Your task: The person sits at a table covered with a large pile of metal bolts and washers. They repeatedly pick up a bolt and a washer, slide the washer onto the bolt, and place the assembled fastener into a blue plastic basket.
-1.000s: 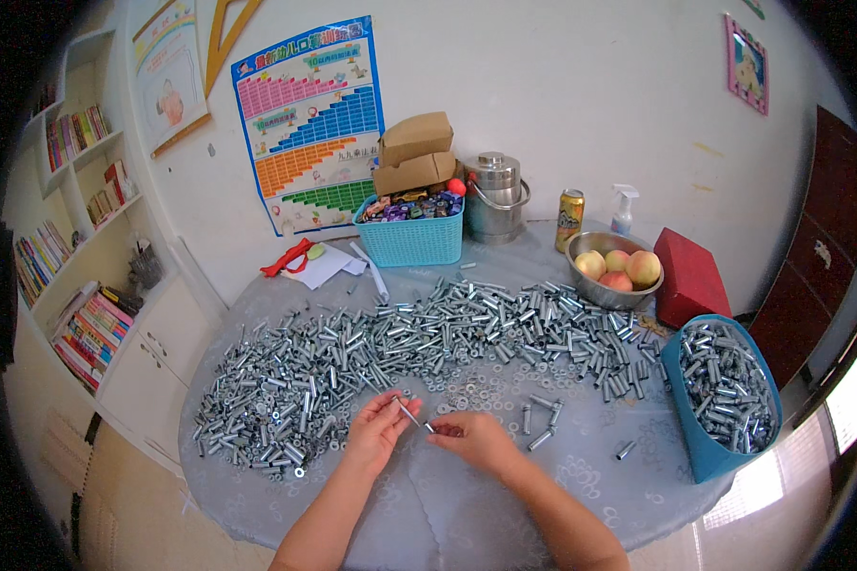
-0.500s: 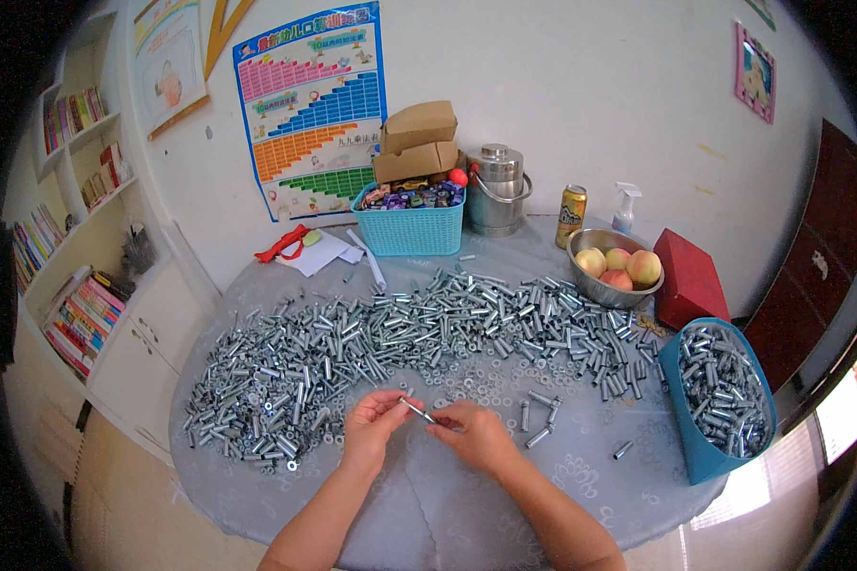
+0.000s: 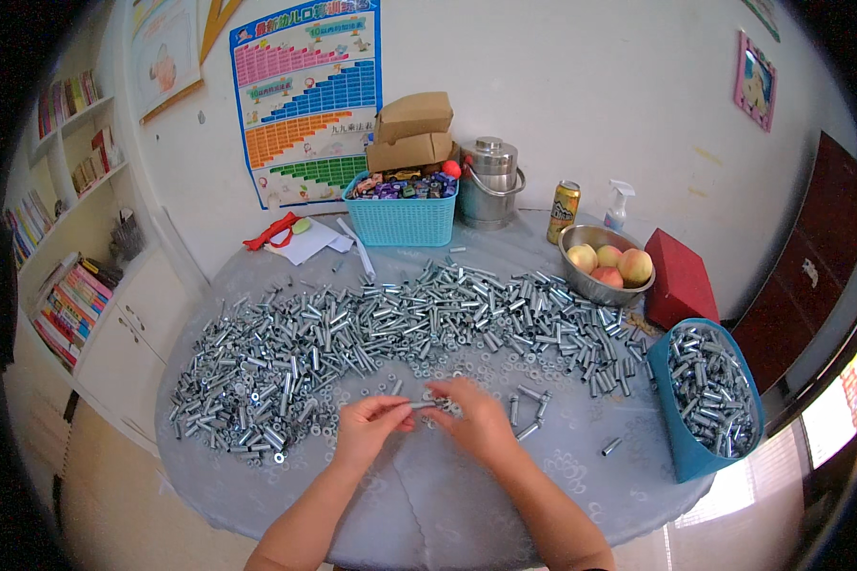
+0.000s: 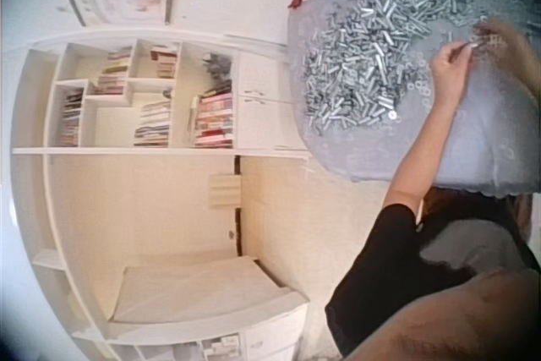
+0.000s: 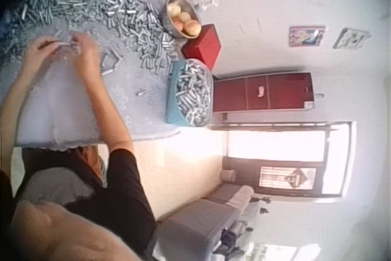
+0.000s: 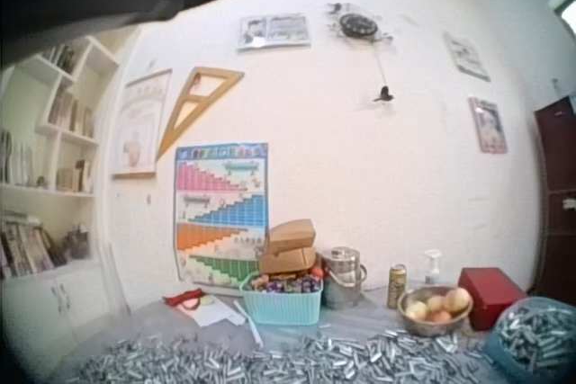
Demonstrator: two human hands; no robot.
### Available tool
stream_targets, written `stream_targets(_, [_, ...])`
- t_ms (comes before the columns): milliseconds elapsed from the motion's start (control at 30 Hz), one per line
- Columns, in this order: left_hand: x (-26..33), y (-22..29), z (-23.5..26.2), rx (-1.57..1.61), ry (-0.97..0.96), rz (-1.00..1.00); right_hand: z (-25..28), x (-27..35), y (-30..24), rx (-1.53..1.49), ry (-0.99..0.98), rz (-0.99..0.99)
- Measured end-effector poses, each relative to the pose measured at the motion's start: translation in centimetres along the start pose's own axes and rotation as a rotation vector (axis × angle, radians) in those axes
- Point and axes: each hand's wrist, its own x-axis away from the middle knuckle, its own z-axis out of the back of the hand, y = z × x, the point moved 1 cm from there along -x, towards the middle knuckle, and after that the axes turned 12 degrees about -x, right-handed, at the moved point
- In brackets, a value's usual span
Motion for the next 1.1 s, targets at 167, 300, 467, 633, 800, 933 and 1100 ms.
stream_targets(167, [-0.8, -0.4, 1.2, 0.198, 0.118, 0.116, 1.9, -0.1, 1.8, 0.209, -0.147, -0.193])
stream_targets(300, [-0.8, -0.3, 1.2, 0.219, 0.124, 0.124, 1.2, 0.5, 3.2, 0.283, -0.31, -0.162])
stream_targets(467, [-0.7, -0.5, 1.1, 0.23, 0.112, 0.129, 0.4, 0.7, 3.0, 0.338, -0.289, -0.092])
stream_targets(633, [-0.8, -0.8, 1.1, 0.233, 0.092, 0.135, 0.2, 0.8, 3.2, 0.301, -0.264, -0.142])
stream_targets(800, [-0.8, -0.9, 1.0, 0.229, 0.063, 0.179, 0.1, 0.5, 3.2, -0.192, -0.104, -0.54])
stream_targets(933, [-0.7, -0.8, 1.1, 0.26, 0.011, 0.268, 0.3, 0.2, 2.8, -0.629, 0.038, -0.595])
stream_targets(1100, [-0.5, -0.8, 1.2, 0.318, -0.066, 0.351, 0.1, 0.2, 2.8, -0.633, 0.028, -0.553])
